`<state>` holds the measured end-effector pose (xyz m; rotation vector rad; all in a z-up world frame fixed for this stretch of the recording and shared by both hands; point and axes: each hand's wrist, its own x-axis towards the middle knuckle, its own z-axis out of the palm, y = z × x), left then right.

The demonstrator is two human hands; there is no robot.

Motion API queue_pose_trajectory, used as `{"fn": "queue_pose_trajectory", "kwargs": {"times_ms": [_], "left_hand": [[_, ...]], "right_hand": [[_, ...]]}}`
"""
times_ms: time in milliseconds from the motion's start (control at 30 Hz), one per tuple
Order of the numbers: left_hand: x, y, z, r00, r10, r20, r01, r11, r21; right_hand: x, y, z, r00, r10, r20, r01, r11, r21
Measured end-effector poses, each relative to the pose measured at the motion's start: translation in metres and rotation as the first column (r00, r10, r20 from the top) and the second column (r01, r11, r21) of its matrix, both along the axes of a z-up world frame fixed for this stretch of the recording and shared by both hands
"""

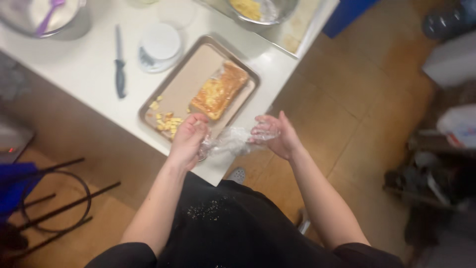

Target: The person cuts a loaf of bread into small cubes on a metal tray using a knife, then wraps the remaining loaf in plastic wrap. The workspace includes a digital scale, a bowl with a purple spatula, and other kitchen items.

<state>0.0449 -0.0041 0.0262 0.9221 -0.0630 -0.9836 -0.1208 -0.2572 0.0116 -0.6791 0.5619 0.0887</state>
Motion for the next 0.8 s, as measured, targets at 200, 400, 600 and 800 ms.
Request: {"fn": "queue_pose_trajectory", "kwargs": {"times_ms": [200, 400, 600, 800], "left_hand": [[-0.008, 0.052, 0.003, 0.992, -0.047, -0.118, 0.065, 0.987, 0.149], [-0.005, 0.067, -0.062, 0.996, -0.016, 0.092, -0.024, 0.905, 0.424], [-0.041, 0.025, -0.099, 0.856, -0.205, 0.474, -0.134, 0.798, 0.588], [-0.035, -0.002, -0.088, 0.739, -0.150, 0.656, -0.377, 0.715, 0.589]], "right_hand": [[0.042, 0.023, -0.032, 0.997, 0.006, -0.083, -0.035, 0.935, -0.353], [0.061, 0.007, -0.056, 0.977, -0.210, -0.046, 0.154, 0.830, -0.535], [0.056, -0.029, -0.067, 0.999, 0.035, -0.024, -0.037, 0.478, -0.877], [0.077, -0.067, -0.091, 0.985, 0.149, -0.091, -0.131, 0.285, -0.950]]}}
